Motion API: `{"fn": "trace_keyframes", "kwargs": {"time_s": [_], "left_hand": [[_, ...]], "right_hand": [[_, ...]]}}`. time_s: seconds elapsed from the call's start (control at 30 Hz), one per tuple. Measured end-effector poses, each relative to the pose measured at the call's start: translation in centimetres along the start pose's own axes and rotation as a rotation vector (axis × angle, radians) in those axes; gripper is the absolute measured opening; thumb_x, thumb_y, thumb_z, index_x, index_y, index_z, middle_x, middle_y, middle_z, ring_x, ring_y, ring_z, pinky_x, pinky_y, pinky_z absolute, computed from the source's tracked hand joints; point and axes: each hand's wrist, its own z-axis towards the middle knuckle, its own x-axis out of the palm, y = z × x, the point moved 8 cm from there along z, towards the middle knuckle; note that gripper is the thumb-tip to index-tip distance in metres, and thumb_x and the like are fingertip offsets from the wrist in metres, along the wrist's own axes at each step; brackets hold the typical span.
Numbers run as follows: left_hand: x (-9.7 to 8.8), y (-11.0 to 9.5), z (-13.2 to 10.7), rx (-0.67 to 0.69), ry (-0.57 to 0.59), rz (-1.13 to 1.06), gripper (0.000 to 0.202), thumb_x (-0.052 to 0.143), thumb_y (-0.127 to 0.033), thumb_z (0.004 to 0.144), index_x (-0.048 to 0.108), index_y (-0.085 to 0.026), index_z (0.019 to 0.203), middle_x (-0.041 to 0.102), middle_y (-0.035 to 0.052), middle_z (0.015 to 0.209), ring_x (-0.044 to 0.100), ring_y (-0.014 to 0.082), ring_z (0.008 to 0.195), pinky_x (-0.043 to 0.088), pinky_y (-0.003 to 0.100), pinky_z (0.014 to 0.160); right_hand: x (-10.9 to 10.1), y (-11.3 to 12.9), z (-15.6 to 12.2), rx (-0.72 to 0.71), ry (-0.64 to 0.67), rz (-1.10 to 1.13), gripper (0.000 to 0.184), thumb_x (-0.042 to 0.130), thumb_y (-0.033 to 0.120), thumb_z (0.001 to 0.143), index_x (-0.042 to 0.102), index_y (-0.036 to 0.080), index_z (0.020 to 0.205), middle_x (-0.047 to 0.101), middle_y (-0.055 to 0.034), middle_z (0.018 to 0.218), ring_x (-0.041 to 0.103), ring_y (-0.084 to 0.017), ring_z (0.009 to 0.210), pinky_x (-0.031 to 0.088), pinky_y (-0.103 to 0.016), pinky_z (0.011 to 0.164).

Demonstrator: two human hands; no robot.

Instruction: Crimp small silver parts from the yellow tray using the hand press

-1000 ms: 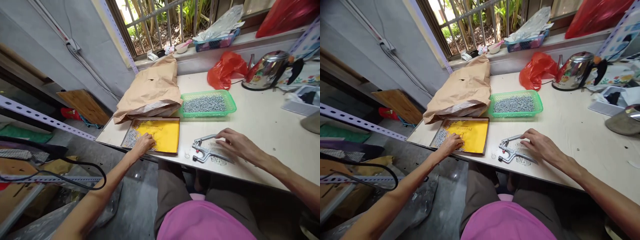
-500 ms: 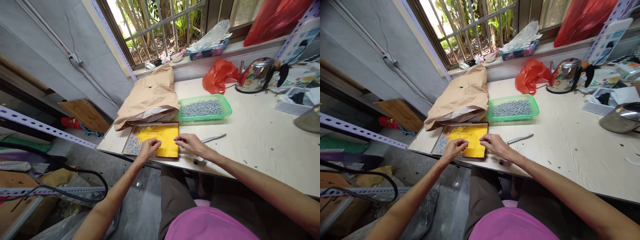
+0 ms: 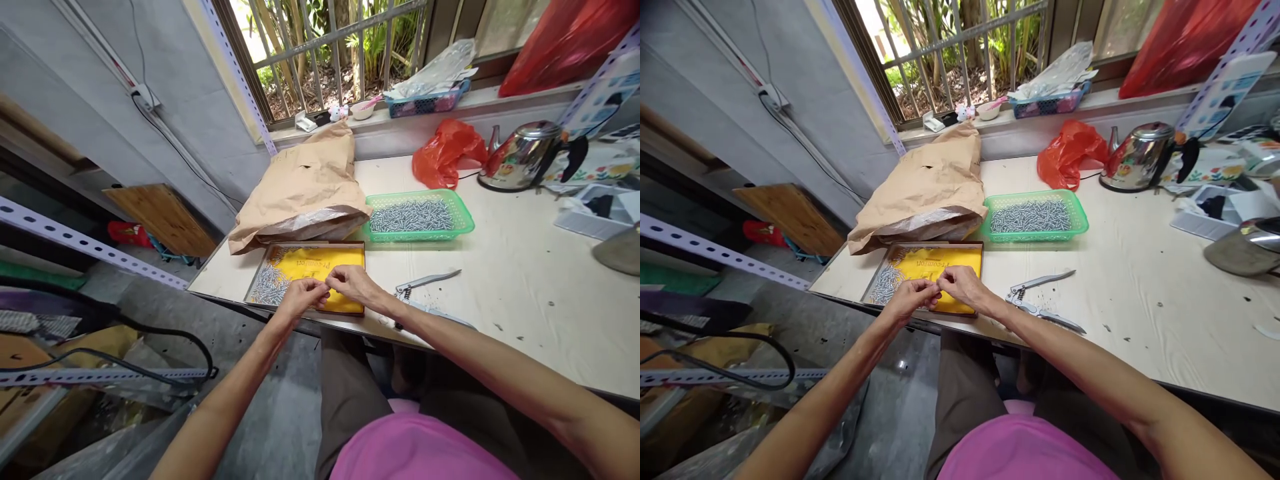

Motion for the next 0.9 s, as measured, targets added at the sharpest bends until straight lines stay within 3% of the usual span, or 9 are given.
{"fn": "trace_keyframes", "kwargs": {"time_s": [0.07,0.17,0.23,0.33,0.47,0.6,0.77,0.9], "left_hand": [[-0.1,0.8,0.3,-0.072,0.013,-0.112,0.033,0.082,-0.037,0.059,0.065,-0.01,0.069,0.066,0.0032,0.065,0.057,0.0089,0.053,0.048,0.02,0.052],[-1.3,1.7,0.5,-0.125,-0.084,-0.188,0.034,0.084,-0.035,0.058,0.064,-0.01,0.07,0.064,0.0019,0.063,0.055,0.0068,0.049,0.046,0.019,0.049],[-1.9,1.9,0.5,-0.128,-0.137,-0.172,0.033,0.084,-0.034,0.059,0.064,-0.01,0.071,0.064,0.0013,0.062,0.054,0.0064,0.048,0.044,0.018,0.046],[-1.1,1.7,0.1,-0.143,-0.051,-0.16,0.033,0.084,-0.035,0.06,0.067,-0.009,0.074,0.065,0.0026,0.064,0.054,0.0064,0.048,0.042,0.017,0.046],[1.5,0.7,-1.0,-0.171,0.092,-0.254,0.029,0.084,-0.03,0.062,0.069,-0.009,0.077,0.065,0.0028,0.065,0.055,0.0065,0.054,0.044,0.017,0.051],[6.0,-0.2,-2.1,-0.2,0.208,-0.354,0.025,0.083,-0.027,0.064,0.068,-0.01,0.075,0.063,0.0017,0.063,0.057,0.0068,0.057,0.046,0.017,0.055],[12.1,0.7,-2.7,-0.213,0.242,-0.302,0.032,0.084,-0.033,0.06,0.066,-0.01,0.072,0.06,-0.0008,0.058,0.051,0.0044,0.048,0.041,0.016,0.048],[14.6,0.9,-2.0,-0.083,0.147,-0.035,0.03,0.076,-0.039,0.067,0.063,-0.012,0.071,0.055,-0.0037,0.05,0.042,0.0044,0.038,0.031,0.017,0.037]], "right_hand": [[0.5,-0.6,0.2,0.028,0.023,0.046,0.018,0.052,0.021,0.082,0.067,0.014,0.073,0.063,0.0006,0.063,0.054,-0.01,0.059,0.036,-0.02,0.055],[1.0,-1.4,0.5,0.007,0.034,-0.006,0.02,0.051,0.019,0.084,0.07,0.013,0.087,0.065,-0.003,0.075,0.059,-0.013,0.068,0.043,-0.023,0.064],[1.1,-0.8,0.5,-0.113,0.022,-0.138,0.027,0.057,0.019,0.083,0.068,0.014,0.107,0.065,-0.008,0.095,0.06,-0.017,0.083,0.046,-0.029,0.076],[1.2,0.9,-0.5,-0.344,0.056,-0.24,0.036,0.064,0.028,0.084,0.063,0.018,0.119,0.06,-0.0111,0.109,0.057,-0.021,0.098,0.045,-0.035,0.087],[-1.2,2.6,-2.7,-0.449,0.03,-0.226,0.026,0.055,0.034,0.092,0.068,0.018,0.107,0.061,-0.0099,0.102,0.057,-0.02,0.096,0.046,-0.034,0.086],[-4.9,3.0,-6.3,-0.484,-0.02,-0.242,0.027,0.051,0.036,0.093,0.067,0.02,0.107,0.06,-0.0099,0.105,0.055,-0.02,0.099,0.047,-0.035,0.088],[-8.7,0.2,-11.3,-0.382,-0.025,-0.312,0.031,0.054,0.038,0.092,0.064,0.02,0.114,0.06,-0.0102,0.108,0.055,-0.021,0.101,0.047,-0.037,0.088],[-11.4,-3.3,-14.9,-0.225,-0.062,-0.48,0.037,0.055,0.034,0.091,0.058,0.018,0.124,0.059,-0.0116,0.113,0.053,-0.023,0.103,0.046,-0.037,0.089]]}}
